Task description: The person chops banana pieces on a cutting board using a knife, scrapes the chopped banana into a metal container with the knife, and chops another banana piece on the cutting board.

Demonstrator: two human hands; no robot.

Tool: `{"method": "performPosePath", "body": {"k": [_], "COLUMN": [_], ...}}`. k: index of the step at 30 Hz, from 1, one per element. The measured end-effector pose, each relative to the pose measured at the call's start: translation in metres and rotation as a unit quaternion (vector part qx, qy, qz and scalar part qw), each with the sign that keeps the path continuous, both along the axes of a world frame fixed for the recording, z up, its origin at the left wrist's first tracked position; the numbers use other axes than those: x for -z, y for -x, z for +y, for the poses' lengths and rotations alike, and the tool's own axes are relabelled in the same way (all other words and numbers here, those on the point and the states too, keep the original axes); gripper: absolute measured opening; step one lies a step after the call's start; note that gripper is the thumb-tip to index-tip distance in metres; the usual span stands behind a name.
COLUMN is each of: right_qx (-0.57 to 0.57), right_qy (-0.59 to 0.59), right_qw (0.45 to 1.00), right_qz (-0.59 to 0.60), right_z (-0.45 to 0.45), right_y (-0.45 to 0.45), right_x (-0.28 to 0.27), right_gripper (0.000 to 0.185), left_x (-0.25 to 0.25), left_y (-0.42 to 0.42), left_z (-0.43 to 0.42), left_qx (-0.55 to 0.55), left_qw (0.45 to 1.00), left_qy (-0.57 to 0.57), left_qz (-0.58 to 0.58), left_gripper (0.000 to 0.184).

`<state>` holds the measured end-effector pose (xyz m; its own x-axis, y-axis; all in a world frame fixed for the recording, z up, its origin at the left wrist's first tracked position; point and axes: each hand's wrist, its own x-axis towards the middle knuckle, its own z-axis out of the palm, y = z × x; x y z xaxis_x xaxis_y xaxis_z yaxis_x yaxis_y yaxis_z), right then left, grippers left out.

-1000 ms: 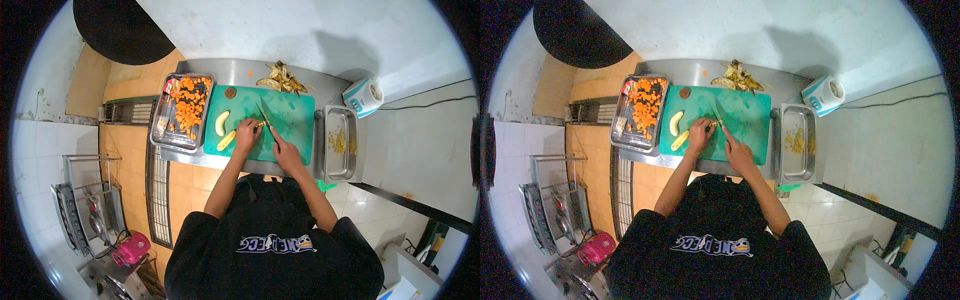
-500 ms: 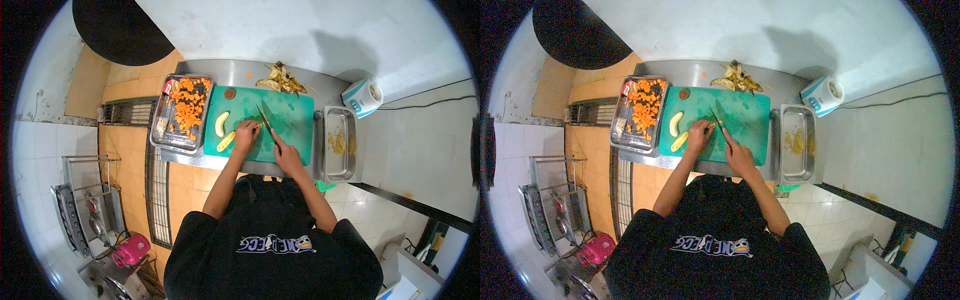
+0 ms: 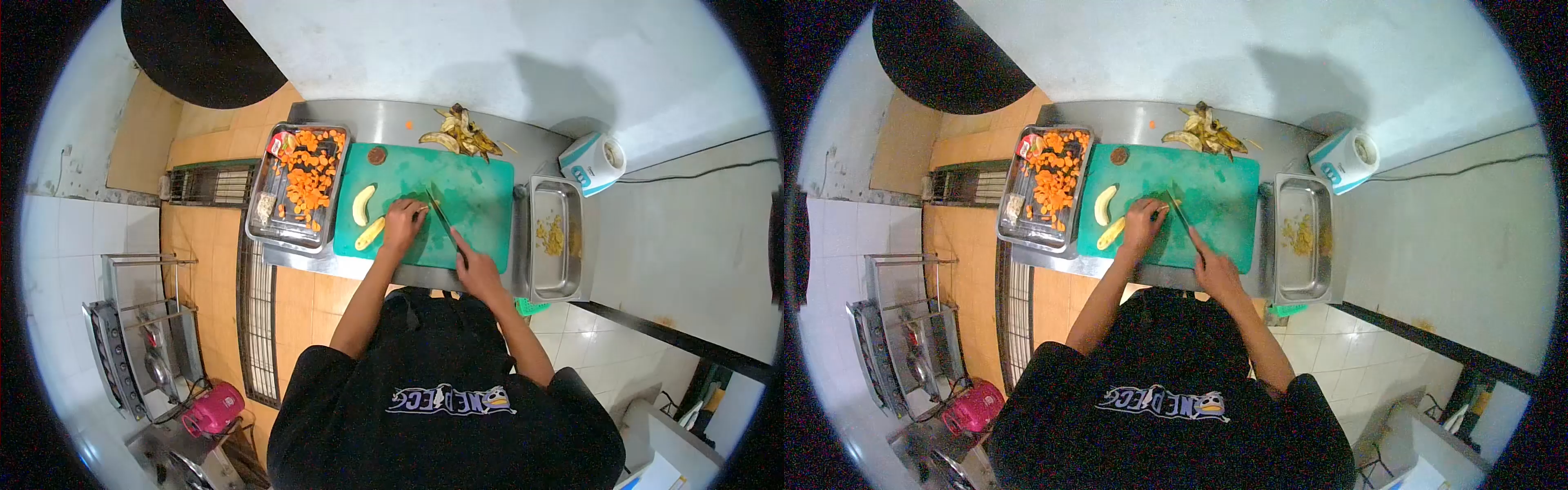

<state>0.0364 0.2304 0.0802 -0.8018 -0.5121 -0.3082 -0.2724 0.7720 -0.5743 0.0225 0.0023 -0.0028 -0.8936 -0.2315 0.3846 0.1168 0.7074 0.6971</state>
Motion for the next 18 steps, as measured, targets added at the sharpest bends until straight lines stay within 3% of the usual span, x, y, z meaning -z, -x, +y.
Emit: {"method": "performPosePath", "body": {"k": [8,11,18], "right_qx": [-0.006,-0.007,-0.013], "right_qy": [0.035,0.045,0.045], "right_qw": [0.999,0.999,0.999], "right_qz": [0.034,-0.022,0.022], "right_z": [-0.016,0.005,0.0], "right_y": [0.01,-0.002,0.013], "right_x": [0.027,0.022,0.005], "right_gripper": [0.068,0.069,0.067], "left_x": [-0.008,-0.01,-0.006], "left_y": [-0.003,-0.006,-0.004], "left_z": [-0.001,0.0,0.0], "left_qx": [0.007,0.0,-0.005], "left_qw": [1.0,1.0,1.0], "left_qy": [-0.003,-0.011,-0.005], "left_qz": [-0.005,-0.007,-0.024], "left_gripper": [0.011,0.012,0.011]}}
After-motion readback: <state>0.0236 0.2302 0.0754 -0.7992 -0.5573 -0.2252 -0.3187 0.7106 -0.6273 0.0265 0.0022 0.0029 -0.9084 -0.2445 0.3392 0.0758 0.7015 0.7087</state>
